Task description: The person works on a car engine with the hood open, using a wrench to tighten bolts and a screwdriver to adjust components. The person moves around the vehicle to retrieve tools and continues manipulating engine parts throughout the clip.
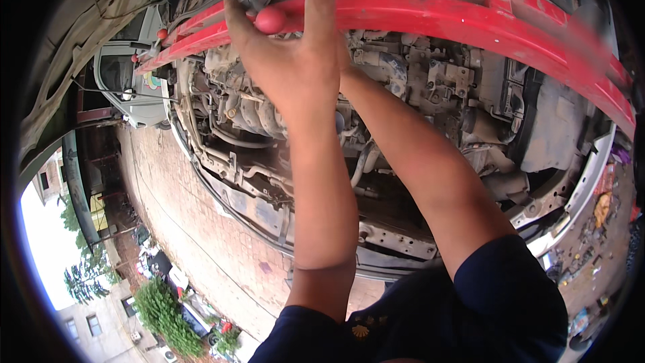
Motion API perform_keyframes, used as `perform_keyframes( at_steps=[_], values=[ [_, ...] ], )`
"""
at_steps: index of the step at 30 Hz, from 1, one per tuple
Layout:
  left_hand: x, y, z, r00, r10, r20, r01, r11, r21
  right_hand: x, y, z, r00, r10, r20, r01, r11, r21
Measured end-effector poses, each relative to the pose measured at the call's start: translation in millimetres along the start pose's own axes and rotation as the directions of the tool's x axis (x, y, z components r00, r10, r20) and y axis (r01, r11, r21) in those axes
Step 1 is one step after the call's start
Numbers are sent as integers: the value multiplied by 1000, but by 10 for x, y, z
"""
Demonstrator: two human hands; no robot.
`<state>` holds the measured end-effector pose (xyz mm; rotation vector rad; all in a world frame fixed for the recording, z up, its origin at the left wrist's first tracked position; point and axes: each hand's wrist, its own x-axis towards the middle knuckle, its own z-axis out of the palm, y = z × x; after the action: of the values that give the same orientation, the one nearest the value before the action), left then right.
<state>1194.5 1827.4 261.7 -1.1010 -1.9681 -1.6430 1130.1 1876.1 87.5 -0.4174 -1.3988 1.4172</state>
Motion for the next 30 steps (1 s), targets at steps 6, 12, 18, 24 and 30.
perform_keyframes(
  at_steps=[6,12,18,24,30],
  values=[
    [100,-117,22,990,138,-23,-137,989,61,52,32,-18,987,-122,109,157,888,-432],
    [149,-55,-97,996,30,82,-31,999,16,28,6,-78,986,-63,154,128,881,-455],
    [354,-557,-499,947,192,259,-78,916,-393,-41,-61,-85,982,-148,117,189,798,-572],
    [815,-1150,-707,933,39,358,279,551,-786,-11,-108,-102,983,-20,180,115,837,-535],
    [765,-890,-749,986,-159,48,166,944,-284,-123,-197,-221,986,-20,163,127,721,-681]
  ],
)
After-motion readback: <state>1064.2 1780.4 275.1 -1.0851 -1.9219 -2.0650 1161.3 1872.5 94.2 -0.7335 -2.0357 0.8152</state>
